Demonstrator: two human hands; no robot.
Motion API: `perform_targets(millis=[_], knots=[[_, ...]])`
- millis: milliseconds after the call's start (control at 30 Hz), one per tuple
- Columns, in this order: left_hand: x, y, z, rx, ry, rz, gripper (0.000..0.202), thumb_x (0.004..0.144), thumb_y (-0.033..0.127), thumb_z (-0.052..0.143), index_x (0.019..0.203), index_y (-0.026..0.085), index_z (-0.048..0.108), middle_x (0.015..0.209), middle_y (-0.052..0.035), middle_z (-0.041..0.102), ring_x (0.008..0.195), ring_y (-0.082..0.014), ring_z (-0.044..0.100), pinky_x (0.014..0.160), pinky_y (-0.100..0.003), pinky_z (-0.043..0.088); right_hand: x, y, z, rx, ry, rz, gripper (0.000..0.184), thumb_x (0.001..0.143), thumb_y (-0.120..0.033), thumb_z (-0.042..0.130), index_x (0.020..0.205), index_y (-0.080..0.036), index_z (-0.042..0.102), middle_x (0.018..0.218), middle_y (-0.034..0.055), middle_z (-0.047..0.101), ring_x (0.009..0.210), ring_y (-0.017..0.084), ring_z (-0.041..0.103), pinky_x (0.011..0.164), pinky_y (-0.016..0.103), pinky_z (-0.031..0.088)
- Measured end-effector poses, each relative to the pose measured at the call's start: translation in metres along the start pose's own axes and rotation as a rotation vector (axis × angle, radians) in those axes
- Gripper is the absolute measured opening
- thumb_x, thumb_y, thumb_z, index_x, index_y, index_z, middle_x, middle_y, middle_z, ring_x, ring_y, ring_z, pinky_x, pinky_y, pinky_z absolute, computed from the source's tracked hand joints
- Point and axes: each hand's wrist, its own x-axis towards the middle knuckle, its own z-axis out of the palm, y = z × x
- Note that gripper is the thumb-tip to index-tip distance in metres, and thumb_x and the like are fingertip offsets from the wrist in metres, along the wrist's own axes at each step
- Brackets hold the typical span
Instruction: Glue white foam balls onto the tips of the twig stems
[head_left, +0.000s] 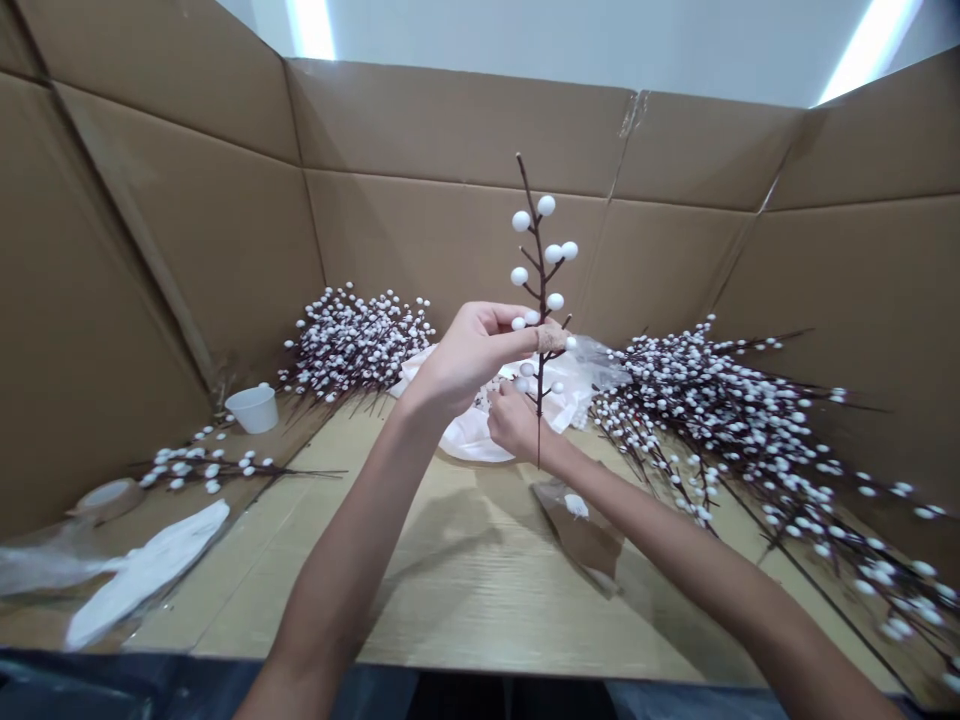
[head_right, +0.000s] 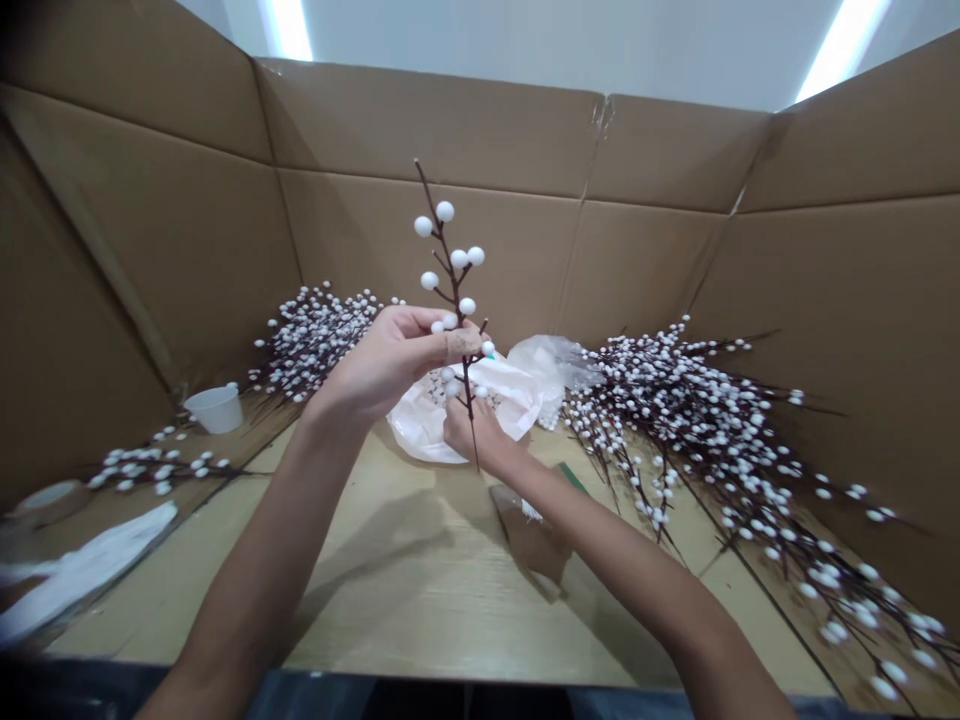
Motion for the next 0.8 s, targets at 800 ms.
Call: perform_targets(millis=[800], knots=[[-0.007, 0.003, 0.016, -0.045, 0.015, -0.016, 0.014, 0.061, 0.021, 0.081, 0.069, 0.014, 0.073, 0.07, -0.0023, 0.068, 0.065, -0.0107, 0.061, 0.064, -0.021, 0.049, -0.022, -0.024, -0.117, 1.247, 0.222, 0.034, 0.011, 0.079, -0.03, 0.069, 0.083, -0.02, 0.067, 0.081, 0.0001, 0.07, 0.077, 0.011, 0.067, 0.076, 0.023, 0.057]])
